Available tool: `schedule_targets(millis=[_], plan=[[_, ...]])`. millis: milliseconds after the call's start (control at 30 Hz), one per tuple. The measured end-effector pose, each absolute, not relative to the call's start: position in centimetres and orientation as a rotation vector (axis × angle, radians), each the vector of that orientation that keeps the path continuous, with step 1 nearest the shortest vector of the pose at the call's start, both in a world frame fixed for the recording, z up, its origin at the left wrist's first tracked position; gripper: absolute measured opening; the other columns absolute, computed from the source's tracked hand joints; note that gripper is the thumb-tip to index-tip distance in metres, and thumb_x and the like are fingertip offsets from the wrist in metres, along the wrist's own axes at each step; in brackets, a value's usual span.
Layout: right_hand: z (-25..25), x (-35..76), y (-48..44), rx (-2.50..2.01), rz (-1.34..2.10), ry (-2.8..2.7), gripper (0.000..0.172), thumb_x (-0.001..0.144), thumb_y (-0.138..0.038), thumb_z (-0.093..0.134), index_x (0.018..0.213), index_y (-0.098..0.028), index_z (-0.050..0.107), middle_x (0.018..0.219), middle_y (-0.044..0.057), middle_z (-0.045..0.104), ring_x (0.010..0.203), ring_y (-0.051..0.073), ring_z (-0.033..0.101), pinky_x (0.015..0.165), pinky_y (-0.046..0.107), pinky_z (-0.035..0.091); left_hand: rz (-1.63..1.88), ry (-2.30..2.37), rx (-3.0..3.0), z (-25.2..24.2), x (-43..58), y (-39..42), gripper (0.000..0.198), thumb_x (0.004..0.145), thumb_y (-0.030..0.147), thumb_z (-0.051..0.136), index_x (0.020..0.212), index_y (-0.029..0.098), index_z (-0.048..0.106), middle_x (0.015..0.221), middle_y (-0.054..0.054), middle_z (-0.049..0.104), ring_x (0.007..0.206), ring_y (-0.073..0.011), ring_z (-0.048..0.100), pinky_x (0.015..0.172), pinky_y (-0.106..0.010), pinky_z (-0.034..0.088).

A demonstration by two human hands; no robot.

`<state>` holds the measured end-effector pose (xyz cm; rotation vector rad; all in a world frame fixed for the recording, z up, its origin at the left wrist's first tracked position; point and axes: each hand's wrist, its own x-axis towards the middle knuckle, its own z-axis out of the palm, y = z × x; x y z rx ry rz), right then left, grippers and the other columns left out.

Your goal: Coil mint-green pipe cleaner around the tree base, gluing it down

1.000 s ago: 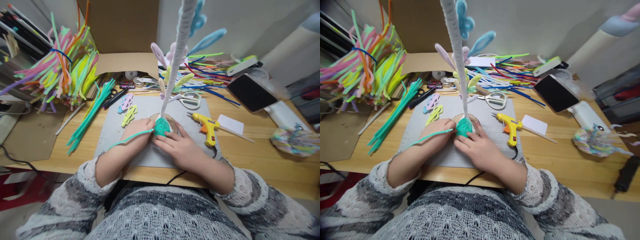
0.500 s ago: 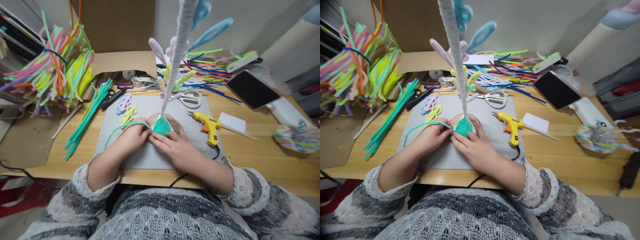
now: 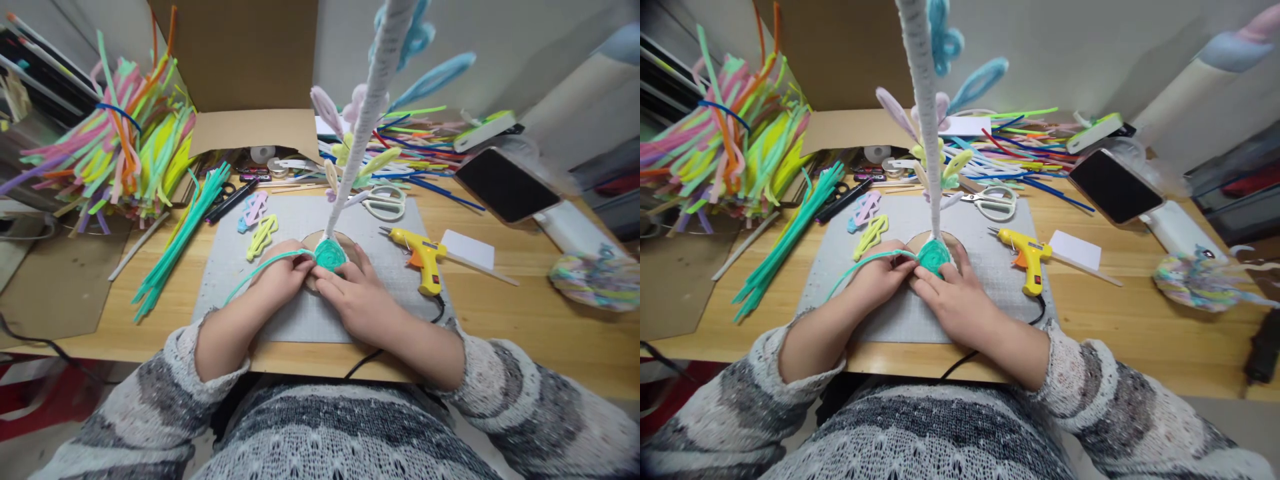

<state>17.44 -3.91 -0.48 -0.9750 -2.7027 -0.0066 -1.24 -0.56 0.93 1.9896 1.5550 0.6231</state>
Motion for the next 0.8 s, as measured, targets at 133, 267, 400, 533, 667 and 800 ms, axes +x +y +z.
schedule_targets(millis=[133, 267, 400, 533, 667, 800], plan=[[-0.2, 17.9, -3.8, -0.941, 0.041, -2.681, 0.040, 0.090, -0.010, 0.044, 0.125, -0.025, 0.056, 0.131, 0.001, 0.062, 0.103, 0.026, 0.056, 0.115, 0.064, 0.010, 0.674, 1.482, 1.950, 0.6, -1.3, -0.2, 0.010, 0.083, 0.023, 0.057, 0.075, 0.020, 0.061, 0.079, -0.001, 0.064, 0.079, -0.0171, 0.058, 0.079, -0.030, 0.047], [0.5, 19.1, -3.5, -0.780, 0.074, -2.536, 0.036, 0.083, -0.004, 0.045, 0.109, -0.022, 0.062, 0.122, 0.002, 0.068, 0.099, 0.021, 0.063, 0.116, 0.058, 0.019, 0.641, 1.501, 1.816, 0.3, -1.4, -0.3, 0.012, 0.084, 0.029, 0.056, 0.079, 0.020, 0.062, 0.076, 0.001, 0.063, 0.074, -0.0166, 0.058, 0.075, -0.030, 0.048], [0.6, 19.5, -3.2, -0.780, 0.091, -2.351, 0.029, 0.077, -0.001, 0.044, 0.090, -0.019, 0.063, 0.109, 0.007, 0.073, 0.096, 0.019, 0.068, 0.114, 0.053, 0.029, 0.593, 1.516, 1.761, 0.3, -1.5, -0.4, 0.015, 0.084, 0.033, 0.055, 0.082, 0.020, 0.063, 0.077, 0.001, 0.064, 0.074, -0.0169, 0.060, 0.075, -0.031, 0.048], [0.4, 19.3, -3.2, -0.795, 0.107, -2.352, 0.028, 0.074, -0.001, 0.045, 0.083, -0.019, 0.064, 0.091, 0.004, 0.076, 0.093, 0.018, 0.070, 0.111, 0.049, 0.035, 0.580, 1.511, 1.768, 0.9, -1.4, -0.5, 0.014, 0.084, 0.032, 0.056, 0.082, 0.019, 0.062, 0.073, 0.001, 0.063, 0.070, -0.0165, 0.059, 0.070, -0.030, 0.047], [0.5, 19.5, -3.5, -0.802, 0.089, -2.383, 0.030, 0.073, -0.002, 0.045, 0.084, -0.020, 0.066, 0.091, 0.004, 0.076, 0.090, 0.017, 0.071, 0.111, 0.046, 0.038, 0.597, 1.450, 1.846, 1.4, -1.4, -0.7, 0.011, 0.080, 0.027, 0.060, 0.087, 0.018, 0.061, 0.073, 0.001, 0.061, 0.066, -0.0148, 0.055, 0.065, -0.029, 0.044], [0.8, 19.8, -3.6, -0.794, 0.068, -2.420, 0.028, 0.074, -0.003, 0.045, 0.083, -0.018, 0.067, 0.088, 0.006, 0.076, 0.089, 0.017, 0.071, 0.108, 0.043, 0.041, 0.587, 1.430, 1.867, 1.5, -1.4, -0.8, 0.019, 0.080, 0.028, 0.062, 0.096, 0.018, 0.060, 0.069, 0.002, 0.056, 0.063, -0.0141, 0.053, 0.061, -0.028, 0.042]])
